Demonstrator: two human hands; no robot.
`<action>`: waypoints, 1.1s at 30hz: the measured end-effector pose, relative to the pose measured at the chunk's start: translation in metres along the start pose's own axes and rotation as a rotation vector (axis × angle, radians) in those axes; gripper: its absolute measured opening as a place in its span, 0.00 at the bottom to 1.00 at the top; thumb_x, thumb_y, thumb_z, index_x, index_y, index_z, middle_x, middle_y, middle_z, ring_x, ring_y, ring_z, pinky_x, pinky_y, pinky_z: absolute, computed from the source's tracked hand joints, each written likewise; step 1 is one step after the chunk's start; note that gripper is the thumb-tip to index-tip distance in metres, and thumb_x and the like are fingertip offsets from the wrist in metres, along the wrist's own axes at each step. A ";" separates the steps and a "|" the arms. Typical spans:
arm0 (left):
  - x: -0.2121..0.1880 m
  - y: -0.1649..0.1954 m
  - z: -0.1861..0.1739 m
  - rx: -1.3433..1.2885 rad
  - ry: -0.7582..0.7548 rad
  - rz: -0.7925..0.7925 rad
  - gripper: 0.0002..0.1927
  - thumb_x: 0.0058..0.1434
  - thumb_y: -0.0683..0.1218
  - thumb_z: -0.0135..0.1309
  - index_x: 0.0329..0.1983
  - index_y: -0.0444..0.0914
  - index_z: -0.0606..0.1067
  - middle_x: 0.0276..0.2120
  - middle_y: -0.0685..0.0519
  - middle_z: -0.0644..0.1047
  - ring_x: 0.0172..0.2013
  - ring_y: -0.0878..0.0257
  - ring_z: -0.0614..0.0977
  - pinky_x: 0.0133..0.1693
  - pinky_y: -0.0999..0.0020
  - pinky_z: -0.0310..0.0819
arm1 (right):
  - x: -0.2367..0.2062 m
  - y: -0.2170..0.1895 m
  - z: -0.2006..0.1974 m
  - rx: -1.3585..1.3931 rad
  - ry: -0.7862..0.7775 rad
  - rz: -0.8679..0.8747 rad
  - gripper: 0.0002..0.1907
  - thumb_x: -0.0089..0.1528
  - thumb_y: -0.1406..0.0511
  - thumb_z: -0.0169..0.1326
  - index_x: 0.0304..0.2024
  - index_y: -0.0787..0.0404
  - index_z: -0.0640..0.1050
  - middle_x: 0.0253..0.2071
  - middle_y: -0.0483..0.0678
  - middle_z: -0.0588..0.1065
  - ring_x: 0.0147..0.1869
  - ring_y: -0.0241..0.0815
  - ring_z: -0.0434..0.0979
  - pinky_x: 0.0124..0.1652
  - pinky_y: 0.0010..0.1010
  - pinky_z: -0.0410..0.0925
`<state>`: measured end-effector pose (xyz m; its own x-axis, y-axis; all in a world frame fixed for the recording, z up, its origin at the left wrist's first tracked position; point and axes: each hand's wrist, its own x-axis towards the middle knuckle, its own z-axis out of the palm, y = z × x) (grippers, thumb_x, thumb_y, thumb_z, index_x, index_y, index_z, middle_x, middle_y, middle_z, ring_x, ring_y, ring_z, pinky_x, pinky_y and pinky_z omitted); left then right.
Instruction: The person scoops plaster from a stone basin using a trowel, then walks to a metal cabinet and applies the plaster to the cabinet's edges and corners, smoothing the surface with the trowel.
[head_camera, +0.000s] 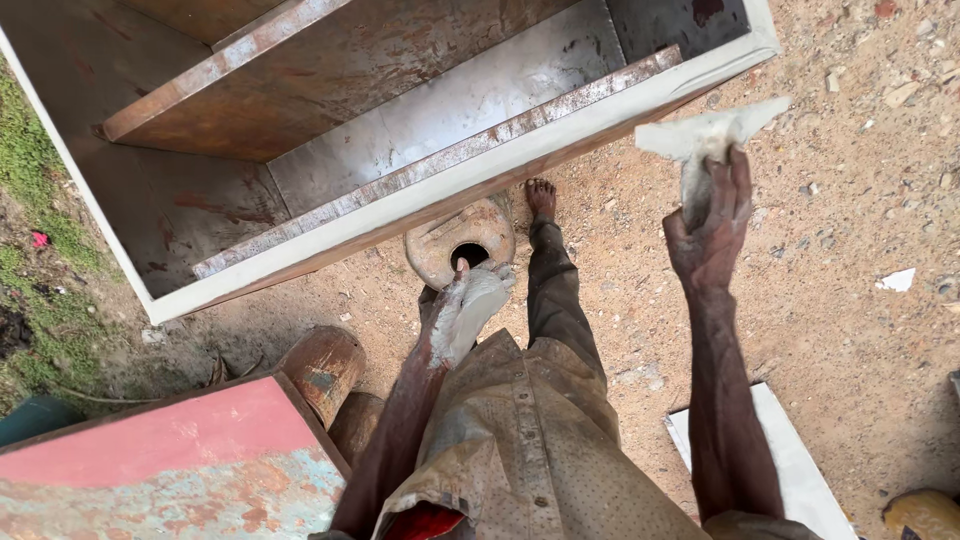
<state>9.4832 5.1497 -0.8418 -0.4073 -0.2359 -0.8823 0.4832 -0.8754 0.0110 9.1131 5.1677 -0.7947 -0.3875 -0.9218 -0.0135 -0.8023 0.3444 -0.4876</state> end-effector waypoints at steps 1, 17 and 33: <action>-0.004 0.000 0.003 0.122 0.074 0.010 0.32 0.71 0.58 0.49 0.65 0.27 0.68 0.61 0.41 0.74 0.60 0.53 0.74 0.63 0.62 0.66 | 0.004 -0.001 -0.006 -0.005 0.068 -0.024 0.43 0.57 0.73 0.56 0.75 0.59 0.61 0.81 0.58 0.54 0.82 0.58 0.57 0.72 0.51 0.67; -0.011 0.002 0.022 0.026 -0.172 0.052 0.35 0.71 0.61 0.46 0.68 0.27 0.65 0.64 0.40 0.71 0.62 0.53 0.74 0.65 0.62 0.66 | 0.011 0.001 -0.028 -0.147 -0.181 -0.041 0.36 0.63 0.70 0.56 0.75 0.60 0.65 0.78 0.53 0.59 0.79 0.51 0.63 0.68 0.49 0.69; -0.015 0.007 0.019 -0.067 -0.270 0.120 0.35 0.72 0.60 0.46 0.68 0.26 0.63 0.66 0.39 0.70 0.65 0.51 0.73 0.68 0.59 0.64 | 0.095 -0.072 -0.104 -0.398 -0.366 -0.109 0.42 0.52 0.65 0.65 0.70 0.56 0.71 0.78 0.46 0.63 0.65 0.56 0.74 0.64 0.55 0.67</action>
<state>9.4781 5.1393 -0.8196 -0.5310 -0.4473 -0.7197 0.5869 -0.8068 0.0684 9.0867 5.0738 -0.6704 -0.1665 -0.9332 -0.3185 -0.9661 0.2190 -0.1365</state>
